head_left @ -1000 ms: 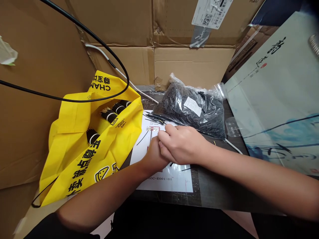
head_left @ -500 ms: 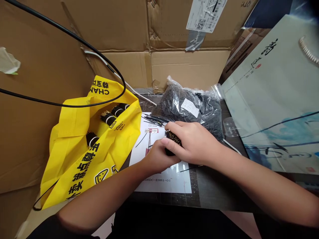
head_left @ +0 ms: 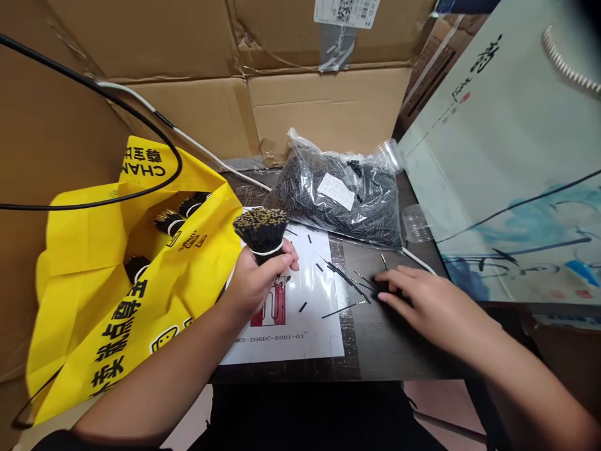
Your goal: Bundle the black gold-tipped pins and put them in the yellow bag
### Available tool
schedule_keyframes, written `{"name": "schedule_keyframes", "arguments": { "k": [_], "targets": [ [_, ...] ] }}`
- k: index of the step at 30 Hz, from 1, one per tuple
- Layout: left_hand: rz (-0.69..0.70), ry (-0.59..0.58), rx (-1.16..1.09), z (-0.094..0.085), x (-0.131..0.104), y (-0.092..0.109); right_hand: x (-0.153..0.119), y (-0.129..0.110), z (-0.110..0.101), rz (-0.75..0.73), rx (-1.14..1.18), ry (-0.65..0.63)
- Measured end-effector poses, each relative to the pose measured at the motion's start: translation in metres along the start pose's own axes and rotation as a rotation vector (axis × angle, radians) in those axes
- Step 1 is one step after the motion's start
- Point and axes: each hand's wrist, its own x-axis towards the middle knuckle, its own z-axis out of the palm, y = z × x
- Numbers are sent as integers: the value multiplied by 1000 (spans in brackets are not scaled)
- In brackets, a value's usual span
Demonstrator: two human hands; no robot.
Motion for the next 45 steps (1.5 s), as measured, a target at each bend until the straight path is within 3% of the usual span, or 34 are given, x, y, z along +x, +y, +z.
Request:
{"name": "schedule_keyframes", "arguments": {
  "k": [3, 6, 10, 15, 18, 22, 27, 32, 35, 38, 42, 45],
  "targets": [
    [59, 29, -11, 0, 4, -2, -16, 2, 27, 110, 10, 50],
    [-15, 75, -16, 1, 3, -5, -18, 0, 35, 111, 23, 72],
    [-116, 103, -6, 3, 0, -8, -11, -4, 36, 58, -137, 100],
    [-107, 41, -23, 5, -2, -13, -6, -14, 36, 9, -359, 149],
    [-106, -8, -40, 4, -4, -16, -1, -21, 31, -30, -332, 186],
    [-136, -61, -67, 4, -7, -18, 12, -28, 26, -93, -283, 118],
    [-224, -111, -146, 6, -9, -18, 28, -32, 29, -140, -418, 76],
    [-237, -94, -135, 7, -11, -19, 30, -30, 26, -153, -429, 88],
    [-212, -6, 1, 4, -9, -18, 30, -25, 20, -125, -341, 106],
    [-129, 59, 277, 0, -3, -11, 31, -18, 17, -101, -192, 121],
    [-10, 50, 636, -5, 5, 12, 37, -8, 19, -121, -10, 171],
    [-6, 13, 848, -13, 2, 25, 39, -4, 23, -175, 23, 226]
  ]
}}
